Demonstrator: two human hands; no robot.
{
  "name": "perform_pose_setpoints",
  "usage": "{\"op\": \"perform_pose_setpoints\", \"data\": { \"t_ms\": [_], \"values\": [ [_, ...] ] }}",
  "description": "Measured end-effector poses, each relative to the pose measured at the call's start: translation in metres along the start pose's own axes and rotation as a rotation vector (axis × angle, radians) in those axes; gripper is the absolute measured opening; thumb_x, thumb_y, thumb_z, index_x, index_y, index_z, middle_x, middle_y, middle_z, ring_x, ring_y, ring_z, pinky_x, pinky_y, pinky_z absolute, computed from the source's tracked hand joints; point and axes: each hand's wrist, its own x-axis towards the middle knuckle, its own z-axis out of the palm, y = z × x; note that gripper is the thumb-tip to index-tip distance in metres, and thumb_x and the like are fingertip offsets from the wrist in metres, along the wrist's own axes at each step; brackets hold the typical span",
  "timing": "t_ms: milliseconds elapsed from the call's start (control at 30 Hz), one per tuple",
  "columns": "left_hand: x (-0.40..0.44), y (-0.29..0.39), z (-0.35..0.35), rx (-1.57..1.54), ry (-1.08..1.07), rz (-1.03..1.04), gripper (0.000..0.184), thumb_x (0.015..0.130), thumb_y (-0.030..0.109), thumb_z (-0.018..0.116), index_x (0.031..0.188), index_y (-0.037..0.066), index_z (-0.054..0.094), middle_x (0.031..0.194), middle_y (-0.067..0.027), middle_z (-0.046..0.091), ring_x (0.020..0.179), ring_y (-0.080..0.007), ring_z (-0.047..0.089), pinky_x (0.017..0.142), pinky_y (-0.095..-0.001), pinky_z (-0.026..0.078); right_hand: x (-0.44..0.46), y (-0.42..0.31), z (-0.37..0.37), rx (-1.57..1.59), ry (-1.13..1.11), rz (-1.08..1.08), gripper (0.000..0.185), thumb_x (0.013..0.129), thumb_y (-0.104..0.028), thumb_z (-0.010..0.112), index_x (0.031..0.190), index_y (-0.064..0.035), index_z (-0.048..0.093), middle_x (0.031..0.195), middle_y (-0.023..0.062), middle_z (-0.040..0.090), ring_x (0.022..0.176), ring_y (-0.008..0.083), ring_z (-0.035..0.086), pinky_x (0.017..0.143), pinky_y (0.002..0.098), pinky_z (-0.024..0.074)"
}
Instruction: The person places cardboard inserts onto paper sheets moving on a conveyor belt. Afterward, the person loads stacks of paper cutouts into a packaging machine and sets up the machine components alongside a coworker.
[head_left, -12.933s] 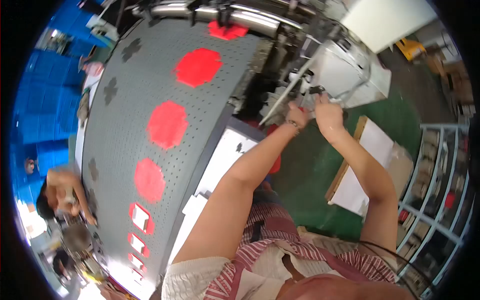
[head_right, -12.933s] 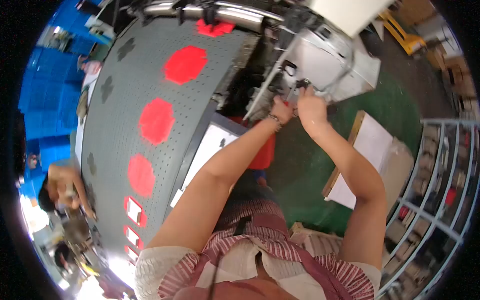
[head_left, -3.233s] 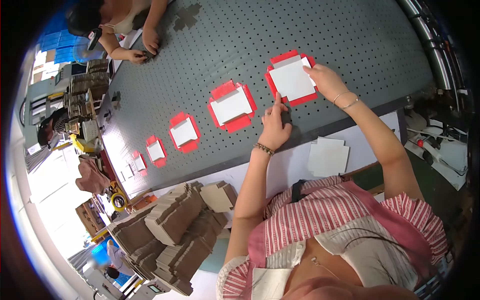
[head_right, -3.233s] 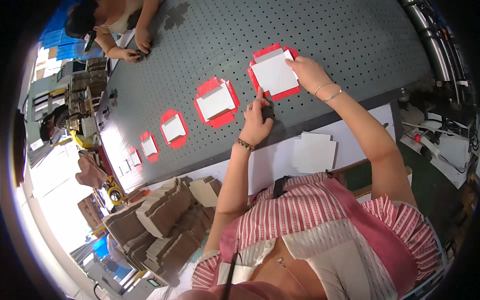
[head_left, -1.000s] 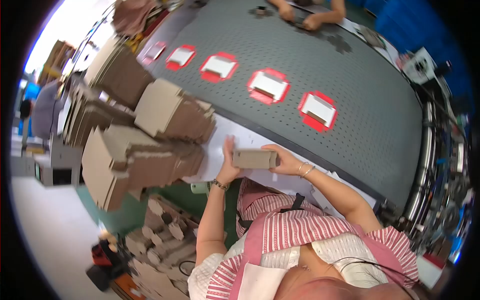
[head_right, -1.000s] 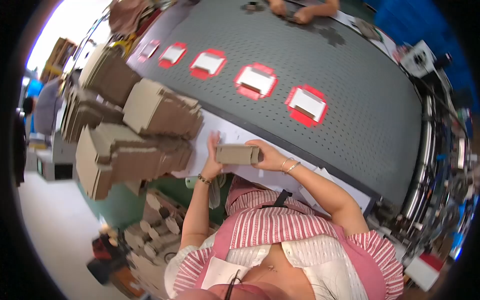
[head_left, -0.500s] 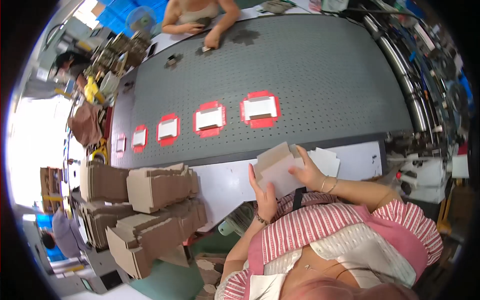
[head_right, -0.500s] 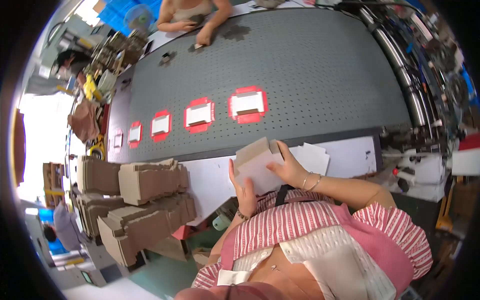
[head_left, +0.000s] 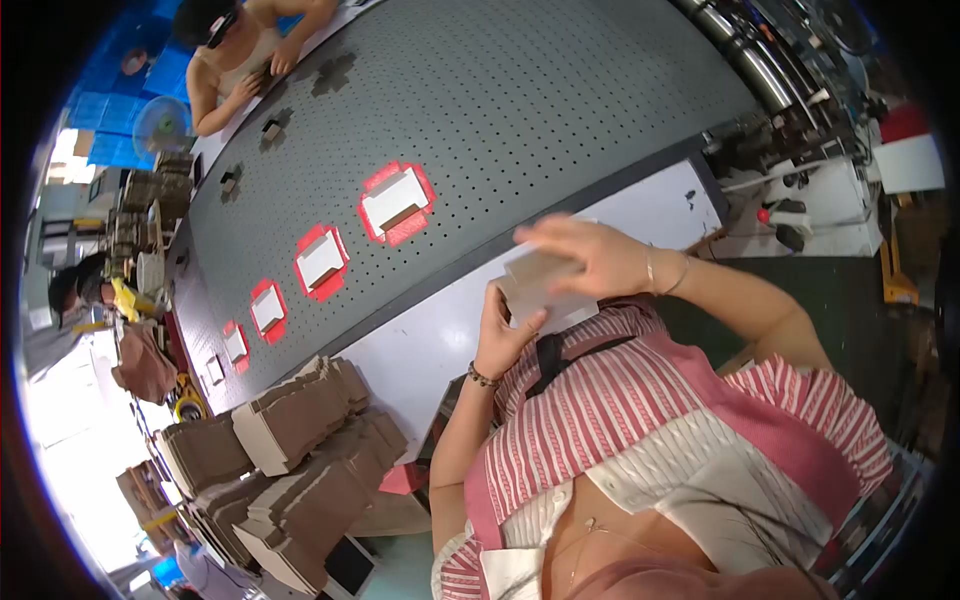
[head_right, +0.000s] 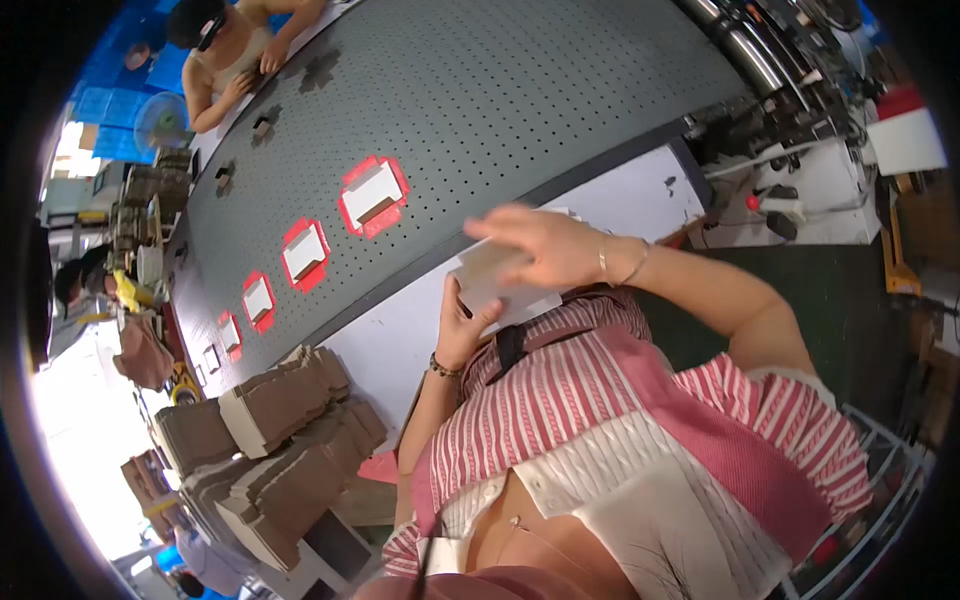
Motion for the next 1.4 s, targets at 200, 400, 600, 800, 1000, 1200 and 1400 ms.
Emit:
{"op": "perform_pose_setpoints", "data": {
  "t_ms": [200, 400, 600, 800, 1000, 1200, 1400],
  "values": [
    [0.024, 0.022, 0.016, -0.381, 0.213, -0.090, 0.065, 0.090, 0.019, 0.059, 0.141, 0.004, 0.021, 0.133, -0.0135, 0.040, 0.121, -0.0214, 0.041, 0.100, -0.0334, 0.035, -0.022, 0.034, 0.034, 0.677, 0.249, 0.415, 0.080, 0.086, -0.026, 0.066, 0.143, 0.0023, 0.019, 0.135, 0.0187, 0.036, 0.126, 0.0260, 0.038, 0.106, 0.0357, 0.0309],
    [0.036, 0.040, 0.034, -0.095, 0.225, -0.001, 0.077, 0.092, 0.015, 0.053, 0.147, 0.003, 0.000, 0.143, -0.0179, 0.027, 0.127, -0.0253, 0.036, 0.106, -0.0344, 0.029, -0.038, 0.032, 0.045, 0.596, 0.443, 0.385, 0.071, 0.089, -0.022, 0.061, 0.140, 0.0045, 0.019, 0.138, 0.0204, 0.033, 0.129, 0.0274, 0.035, 0.107, 0.0365, 0.0282],
    [0.062, 0.001, 0.040, 0.105, 0.117, -0.047, 0.077, 0.092, 0.012, 0.051, 0.146, 0.001, -0.003, 0.145, -0.0205, 0.023, 0.131, -0.0277, 0.030, 0.107, -0.0335, 0.027, -0.064, 0.046, 0.085, 0.376, 0.688, 0.463, 0.070, 0.090, -0.020, 0.057, 0.139, 0.0088, 0.015, 0.138, 0.0240, 0.034, 0.130, 0.0300, 0.034, 0.108, 0.0366, 0.0275],
    [0.056, -0.029, 0.034, -0.010, 0.151, -0.012, 0.091, 0.086, 0.014, 0.055, 0.146, 0.010, -0.012, 0.151, -0.0193, 0.004, 0.138, -0.0315, 0.017, 0.112, -0.0397, 0.018, -0.055, 0.084, -0.021, 0.709, 0.244, 0.500, 0.060, 0.085, -0.020, 0.063, 0.134, 0.0019, 0.037, 0.135, 0.0185, 0.042, 0.124, 0.0252, 0.042, 0.104, 0.0354, 0.0326],
    [0.080, -0.065, 0.029, 0.035, -0.069, -0.246, 0.097, 0.081, 0.019, 0.064, 0.146, 0.002, -0.005, 0.151, -0.0183, 0.009, 0.140, -0.0287, 0.012, 0.112, -0.0360, 0.016, -0.035, 0.138, 0.015, -0.052, 0.095, 0.280, 0.062, 0.082, -0.023, 0.065, 0.136, -0.0041, 0.042, 0.143, 0.0209, 0.033, 0.133, 0.0316, 0.031, 0.110, 0.0374, 0.0249],
    [0.082, -0.056, 0.052, -0.266, -0.069, -0.274, 0.088, 0.083, 0.009, 0.060, 0.147, 0.001, -0.001, 0.148, -0.0184, 0.022, 0.134, -0.0246, 0.028, 0.109, -0.0324, 0.025, -0.092, 0.129, 0.061, 0.550, 0.674, 0.616, 0.072, 0.091, -0.030, 0.057, 0.142, 0.0047, 0.020, 0.144, 0.0236, 0.029, 0.136, 0.0308, 0.026, 0.111, 0.0368, 0.0205],
    [0.073, -0.077, 0.078, 0.162, 0.145, -0.063, 0.080, 0.088, 0.005, 0.051, 0.142, -0.008, -0.006, 0.148, -0.0258, 0.017, 0.139, -0.0325, 0.018, 0.112, -0.0343, 0.019, -0.091, 0.107, 0.076, 0.762, 0.583, 0.570, 0.078, 0.093, -0.015, 0.051, 0.144, 0.0059, -0.004, 0.151, 0.0192, 0.013, 0.138, 0.0249, 0.017, 0.112, 0.0349, 0.0169]
  ]
}}
